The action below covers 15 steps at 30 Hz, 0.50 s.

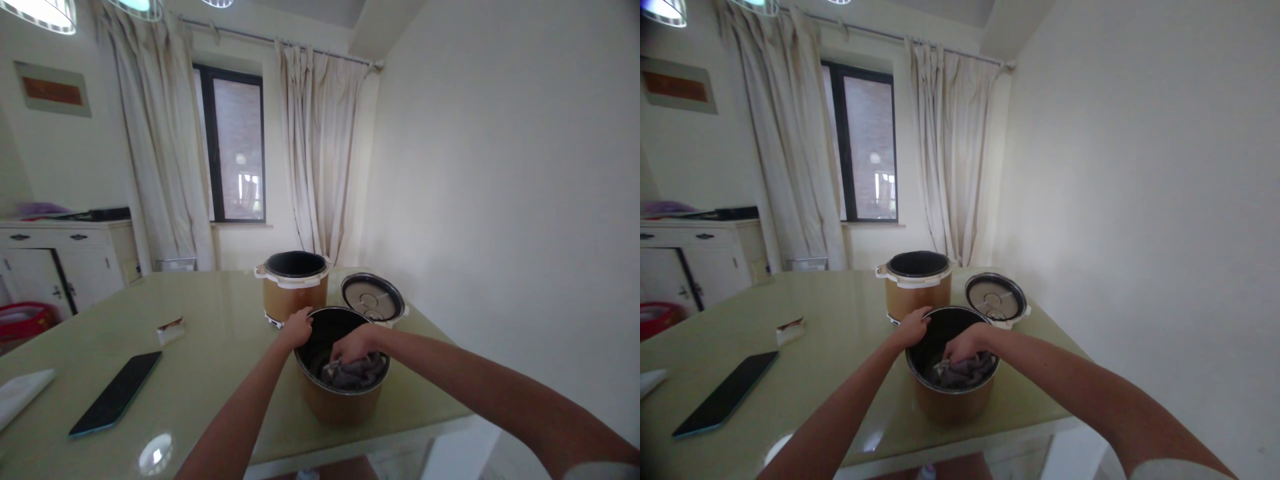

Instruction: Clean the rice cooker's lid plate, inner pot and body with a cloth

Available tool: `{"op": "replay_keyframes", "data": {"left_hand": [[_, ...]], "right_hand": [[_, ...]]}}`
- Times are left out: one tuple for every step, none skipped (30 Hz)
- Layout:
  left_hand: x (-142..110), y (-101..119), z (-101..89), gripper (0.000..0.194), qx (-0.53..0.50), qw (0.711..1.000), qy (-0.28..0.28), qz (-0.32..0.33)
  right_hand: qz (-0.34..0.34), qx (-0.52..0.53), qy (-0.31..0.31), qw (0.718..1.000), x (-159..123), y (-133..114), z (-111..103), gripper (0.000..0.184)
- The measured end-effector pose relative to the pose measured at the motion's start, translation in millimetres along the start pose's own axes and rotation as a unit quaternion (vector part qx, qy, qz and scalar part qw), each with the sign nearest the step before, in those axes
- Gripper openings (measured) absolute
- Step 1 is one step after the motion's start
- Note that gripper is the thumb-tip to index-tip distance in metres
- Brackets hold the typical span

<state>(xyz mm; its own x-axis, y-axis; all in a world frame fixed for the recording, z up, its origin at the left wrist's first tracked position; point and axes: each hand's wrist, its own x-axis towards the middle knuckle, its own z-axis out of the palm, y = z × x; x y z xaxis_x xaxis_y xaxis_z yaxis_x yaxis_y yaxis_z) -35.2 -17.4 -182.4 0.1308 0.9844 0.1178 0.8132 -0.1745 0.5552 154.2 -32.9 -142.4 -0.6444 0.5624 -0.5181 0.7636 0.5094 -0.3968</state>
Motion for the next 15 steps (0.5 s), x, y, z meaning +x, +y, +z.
{"op": "replay_keyframes", "data": {"left_hand": [[0, 0, 0.4, 0.048, 0.002, 1.000, -0.009, 0.012], [0, 1, 0.5, 0.047, 0.003, 1.000, -0.017, 0.022], [0, 2, 0.5, 0.047, 0.006, 0.999, -0.022, 0.028], [0, 3, 0.3, 0.047, 0.008, 0.999, -0.025, 0.030], [0, 3, 0.0, 0.047, 0.012, 0.999, -0.025, 0.029], [-1, 4, -0.3, 0.047, 0.015, 0.999, -0.025, 0.027], [-1, 5, -0.8, 0.047, 0.018, 0.999, -0.025, 0.024], [-2, 5, -1.3, 0.047, 0.021, 0.999, -0.025, 0.021], [-3, 6, -2.0, 0.046, 0.023, 0.999, -0.025, 0.020], [-3, 6, -2.7, 0.045, 0.024, 0.999, -0.024, 0.020], [-4, 7, -3.4, 0.043, 0.023, 0.999, -0.023, 0.021], [-5, 7, -4.1, 0.042, 0.021, 0.999, -0.023, 0.024], [-6, 8, -4.6, 0.045, 0.019, 0.999, -0.022, 0.026], [-6, 8, -4.9, 0.050, 0.016, 0.999, -0.022, 0.027], [-7, 8, -5.0, 0.056, 0.013, 0.999, -0.021, 0.026]], "right_hand": [[0.008, -0.018, -0.036, 0.999, -1, 1, 2, 0.018], [0.018, -0.038, -0.057, 0.997, -2, 3, 4, 0.017], [0.033, -0.072, -0.057, 0.995, -3, 5, 6, 0.014], [0.051, -0.122, -0.039, 0.991, -4, 6, 9, 0.012], [0.068, -0.180, -0.005, 0.981, -5, 8, 12, 0.011], [0.082, -0.236, 0.038, 0.967, -6, 10, 14, 0.012], [0.090, -0.283, 0.083, 0.951, -5, 12, 15, 0.013], [0.091, -0.315, 0.120, 0.937, -4, 13, 15, 0.014], [0.083, -0.326, 0.145, 0.931, -2, 13, 15, 0.017], [0.072, -0.323, 0.156, 0.930, 2, 13, 13, 0.020], [0.062, -0.315, 0.160, 0.933, 6, 11, 11, 0.023], [0.053, -0.306, 0.162, 0.937, 12, 8, 8, 0.026], [0.046, -0.292, 0.162, 0.942, 18, 5, 5, 0.029], [0.040, -0.275, 0.159, 0.947, 25, 1, 2, 0.032], [0.035, -0.257, 0.156, 0.953, 32, -4, 0, 0.036]]}}
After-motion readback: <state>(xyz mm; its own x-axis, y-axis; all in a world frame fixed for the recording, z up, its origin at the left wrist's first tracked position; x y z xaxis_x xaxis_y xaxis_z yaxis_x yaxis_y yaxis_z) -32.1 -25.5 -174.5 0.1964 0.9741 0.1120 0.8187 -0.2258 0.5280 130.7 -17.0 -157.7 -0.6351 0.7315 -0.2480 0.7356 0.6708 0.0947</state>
